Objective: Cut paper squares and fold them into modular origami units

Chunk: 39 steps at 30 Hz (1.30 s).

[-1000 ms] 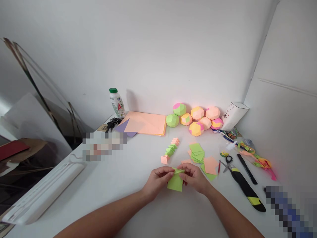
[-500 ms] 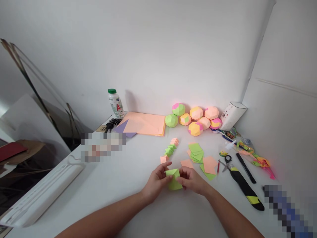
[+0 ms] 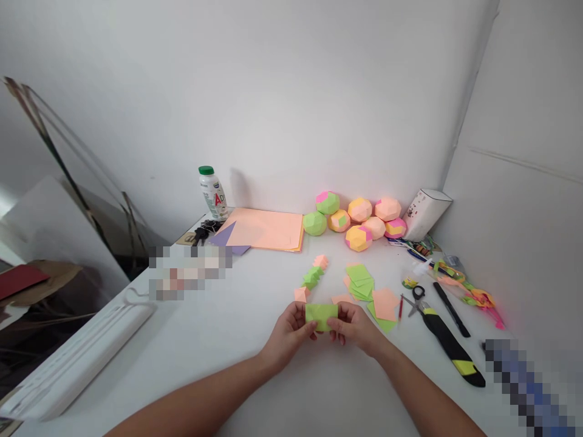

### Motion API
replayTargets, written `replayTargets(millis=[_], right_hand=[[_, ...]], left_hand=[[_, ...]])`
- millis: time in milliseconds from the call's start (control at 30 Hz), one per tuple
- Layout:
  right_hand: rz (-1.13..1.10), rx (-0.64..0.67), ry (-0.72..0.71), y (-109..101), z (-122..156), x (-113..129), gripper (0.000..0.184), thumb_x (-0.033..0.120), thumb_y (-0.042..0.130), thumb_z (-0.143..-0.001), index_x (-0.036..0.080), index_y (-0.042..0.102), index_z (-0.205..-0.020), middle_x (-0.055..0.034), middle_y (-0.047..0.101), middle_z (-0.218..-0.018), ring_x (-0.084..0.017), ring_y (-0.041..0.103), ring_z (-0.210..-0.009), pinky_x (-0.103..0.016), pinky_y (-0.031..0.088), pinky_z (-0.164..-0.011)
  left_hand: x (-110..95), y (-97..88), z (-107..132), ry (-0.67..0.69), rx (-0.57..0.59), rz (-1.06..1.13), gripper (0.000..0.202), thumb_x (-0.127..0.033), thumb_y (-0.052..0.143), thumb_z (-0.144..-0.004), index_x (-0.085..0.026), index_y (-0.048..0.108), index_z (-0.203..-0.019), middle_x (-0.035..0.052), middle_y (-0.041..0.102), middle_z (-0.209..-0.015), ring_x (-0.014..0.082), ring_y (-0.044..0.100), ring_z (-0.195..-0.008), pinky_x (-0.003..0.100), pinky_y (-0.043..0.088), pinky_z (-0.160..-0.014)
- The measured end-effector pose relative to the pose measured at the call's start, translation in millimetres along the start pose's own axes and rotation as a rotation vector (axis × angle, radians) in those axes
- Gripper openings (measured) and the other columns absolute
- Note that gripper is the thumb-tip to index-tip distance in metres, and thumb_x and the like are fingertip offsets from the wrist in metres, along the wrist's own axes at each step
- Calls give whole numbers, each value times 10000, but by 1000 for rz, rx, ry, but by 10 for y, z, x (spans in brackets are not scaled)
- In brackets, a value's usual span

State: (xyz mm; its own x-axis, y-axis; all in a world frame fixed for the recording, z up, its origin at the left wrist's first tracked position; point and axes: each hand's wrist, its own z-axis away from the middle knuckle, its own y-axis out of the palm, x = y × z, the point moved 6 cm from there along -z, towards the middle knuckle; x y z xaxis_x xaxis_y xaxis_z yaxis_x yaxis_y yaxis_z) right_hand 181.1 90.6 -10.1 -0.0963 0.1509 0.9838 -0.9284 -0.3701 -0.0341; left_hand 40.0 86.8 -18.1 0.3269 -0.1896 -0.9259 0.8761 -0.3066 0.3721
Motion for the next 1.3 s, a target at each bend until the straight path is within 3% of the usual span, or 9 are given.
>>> replayTargets(millis=[100, 200, 300, 400, 500, 667, 833, 967, 1300], right_hand=[[97, -143, -161, -47, 25, 109, 153, 314, 607, -796, 176, 543, -789, -14, 616, -686, -122, 591, -553, -212, 430, -451], [351, -296, -521, -51, 131, 334, 31, 181, 569, -785, 190, 579, -758, -50, 622, -805, -165, 614, -715, -242, 469, -518], [584, -332, -813, 21, 241, 459, 171, 73, 500, -776, 202, 612, -791, -64, 599, -821, -182, 588, -806, -256, 480, -559], [691, -269, -903, 83, 265, 457, 237, 47, 466, -792, 207, 632, -848, -73, 568, -870, -175, 564, -812, -274, 494, -603], [673, -172, -863, 113, 242, 429, 203, 101, 489, -822, 211, 653, -867, -94, 537, -994, -165, 538, -785, -282, 497, -605], [541, -61, -557, 85, 143, 354, 139, 296, 587, -830, 237, 713, -824, -91, 425, -1255, -202, 506, -924, -329, 495, -727], [314, 65, -319, 119, 96, 285, 158, 353, 618, -809, 253, 740, -814, -60, 584, -927, -190, 568, -854, -328, 488, -769], [243, 6, -201, 108, 76, 235, 126, 341, 688, -743, 228, 741, -724, -44, 600, -802, -166, 579, -722, -299, 481, -670], [247, -147, -204, 34, 75, 201, 145, 323, 696, -717, 182, 678, -690, -17, 604, -677, -140, 542, -614, -265, 436, -561]], left_hand=[[53, -50, -11, -87, -86, -2, 354, -412, 692, -704, -191, 440, -817, -10, 595, -737, 175, 649, -655, 277, 495, -540], [57, -88, 0, -138, -142, -22, 333, -467, 626, -747, -163, 492, -738, 4, 588, -682, 191, 658, -650, 282, 503, -533], [15, -25, 25, -161, -49, -23, 461, -546, 477, -815, -121, 566, -662, 67, 613, -674, 209, 652, -665, 280, 492, -523], [-46, 48, 48, -128, 39, 6, 453, -550, 477, -814, -119, 612, -774, 81, 640, -745, 208, 640, -703, 272, 486, -524], [-34, 45, 48, -141, 17, -16, 380, -502, 592, -759, -138, 600, -868, 36, 636, -684, 180, 627, -640, 247, 465, -496], [20, 29, 24, -136, 31, -47, 379, -505, 570, -775, -144, 570, -891, 21, 640, -646, 164, 622, -582, 242, 442, -483], [55, 34, 26, -113, 64, -67, 389, -500, 583, -769, -183, 493, -977, -7, 632, -628, 167, 620, -569, 254, 449, -488], [35, 62, 53, -86, 99, -84, 381, -503, 542, -801, -188, 480, -1007, -5, 631, -667, 160, 616, -591, 256, 459, -505], [14, 107, 59, -116, 184, -120, 313, -443, 606, -779, -138, 577, -843, 28, 622, -723, 138, 602, -583, 246, 457, -515]])
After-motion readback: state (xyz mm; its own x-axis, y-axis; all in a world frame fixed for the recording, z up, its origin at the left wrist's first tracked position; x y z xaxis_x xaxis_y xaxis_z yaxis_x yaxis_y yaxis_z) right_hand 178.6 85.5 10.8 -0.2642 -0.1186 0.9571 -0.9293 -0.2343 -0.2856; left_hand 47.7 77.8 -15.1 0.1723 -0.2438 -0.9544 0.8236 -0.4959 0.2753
